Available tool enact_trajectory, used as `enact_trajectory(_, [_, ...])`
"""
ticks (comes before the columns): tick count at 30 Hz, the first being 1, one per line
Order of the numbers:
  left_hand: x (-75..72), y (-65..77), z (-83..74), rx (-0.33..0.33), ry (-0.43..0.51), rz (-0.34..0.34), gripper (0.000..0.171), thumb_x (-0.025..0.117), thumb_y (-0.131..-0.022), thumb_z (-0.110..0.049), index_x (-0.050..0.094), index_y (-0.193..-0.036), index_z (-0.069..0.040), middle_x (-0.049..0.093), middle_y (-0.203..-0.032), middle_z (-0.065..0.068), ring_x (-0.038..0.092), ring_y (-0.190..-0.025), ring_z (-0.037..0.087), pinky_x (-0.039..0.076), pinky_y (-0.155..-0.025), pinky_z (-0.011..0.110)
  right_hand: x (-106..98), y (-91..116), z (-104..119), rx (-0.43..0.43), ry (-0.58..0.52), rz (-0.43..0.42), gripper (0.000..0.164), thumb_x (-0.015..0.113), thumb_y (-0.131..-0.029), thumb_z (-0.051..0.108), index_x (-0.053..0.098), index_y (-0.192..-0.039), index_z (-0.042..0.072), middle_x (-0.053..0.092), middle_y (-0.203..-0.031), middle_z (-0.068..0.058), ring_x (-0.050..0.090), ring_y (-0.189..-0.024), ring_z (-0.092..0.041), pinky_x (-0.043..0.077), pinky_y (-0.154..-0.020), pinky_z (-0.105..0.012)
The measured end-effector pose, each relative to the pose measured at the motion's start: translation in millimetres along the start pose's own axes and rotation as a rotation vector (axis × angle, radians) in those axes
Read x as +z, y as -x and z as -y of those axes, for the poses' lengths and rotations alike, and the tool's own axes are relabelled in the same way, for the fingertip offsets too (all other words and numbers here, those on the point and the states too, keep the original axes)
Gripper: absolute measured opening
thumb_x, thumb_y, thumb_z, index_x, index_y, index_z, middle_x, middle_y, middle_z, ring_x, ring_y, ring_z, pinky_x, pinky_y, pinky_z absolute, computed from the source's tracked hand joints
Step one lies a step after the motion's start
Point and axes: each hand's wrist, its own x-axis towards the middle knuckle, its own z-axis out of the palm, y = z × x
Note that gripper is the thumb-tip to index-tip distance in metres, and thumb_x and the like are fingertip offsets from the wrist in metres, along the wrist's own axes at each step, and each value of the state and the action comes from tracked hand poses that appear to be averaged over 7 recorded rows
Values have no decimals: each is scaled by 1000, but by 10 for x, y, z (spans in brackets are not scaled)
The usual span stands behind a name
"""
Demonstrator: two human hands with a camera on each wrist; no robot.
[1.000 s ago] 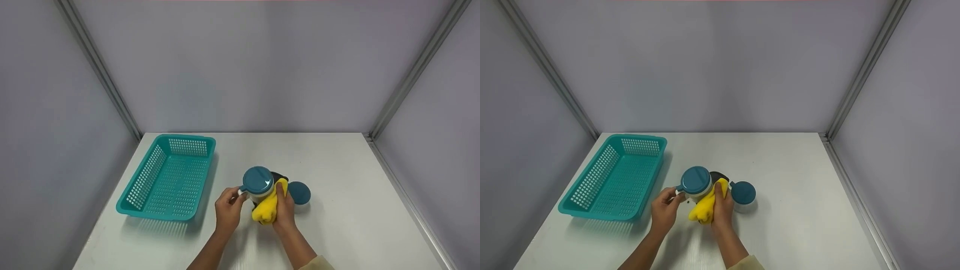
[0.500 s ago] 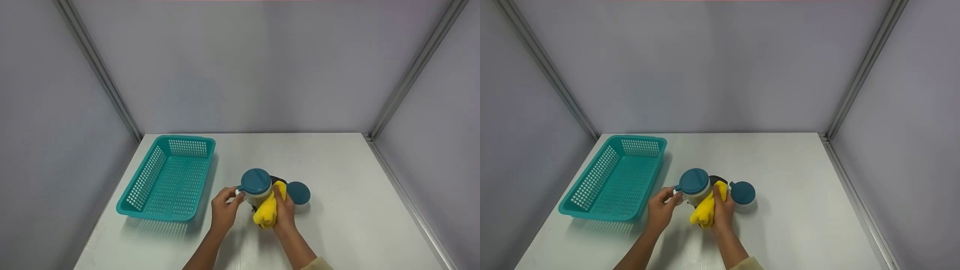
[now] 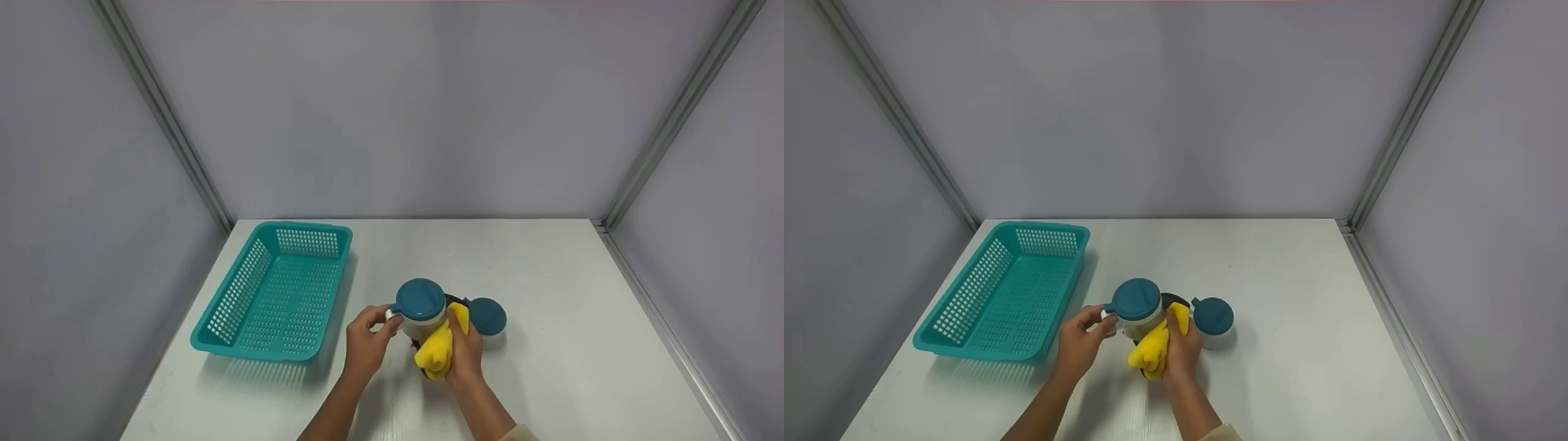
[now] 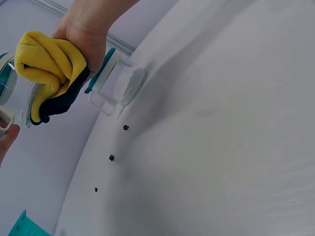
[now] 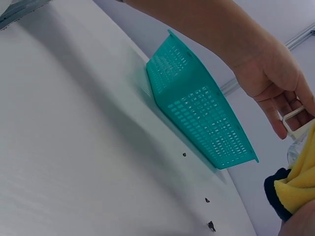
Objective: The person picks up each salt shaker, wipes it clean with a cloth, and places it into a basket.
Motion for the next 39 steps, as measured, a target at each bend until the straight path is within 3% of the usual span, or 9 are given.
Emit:
enact_trajectory(10, [-17,-3,-8,6,-15,37,14,75,-87,-22,73,-101,-18,67,-89,0,68,-88,16,61,-71,26,-29,-15,-2,-7,48,-48,79,61,-84,67,46,-140,14,52,-138,-7,49,-123,-26,42,-111,-43])
enact_trajectory(18, [2,17,-25,38,-26,17,12,72,-89,-11,72,-101,-15,65,-88,1,68,-87,15,61,-71,25,-42,-15,26,-136,164,-96,71,62,-85,64,51,-134,14,58,-129,-6,56,-114,-23,47,-106,-38])
enact_trajectory(31, [-108,-17,-16,55,-26,-10,13,72,-90,-12,72,-102,-15,67,-90,1,68,-87,16,61,-70,27,-168,-21,140,-251,278,-157,68,64,-83,66,56,-126,14,59,-110,-7,59,-97,-22,55,-80,-22])
enact_trajectory(39, [-235,-47,22,51,-59,-57,12,72,-90,-11,72,-101,-14,66,-88,0,67,-85,16,61,-71,25,-342,-58,269,-308,237,-186,63,68,-83,61,58,-121,12,59,-106,-9,59,-92,-23,56,-74,-23])
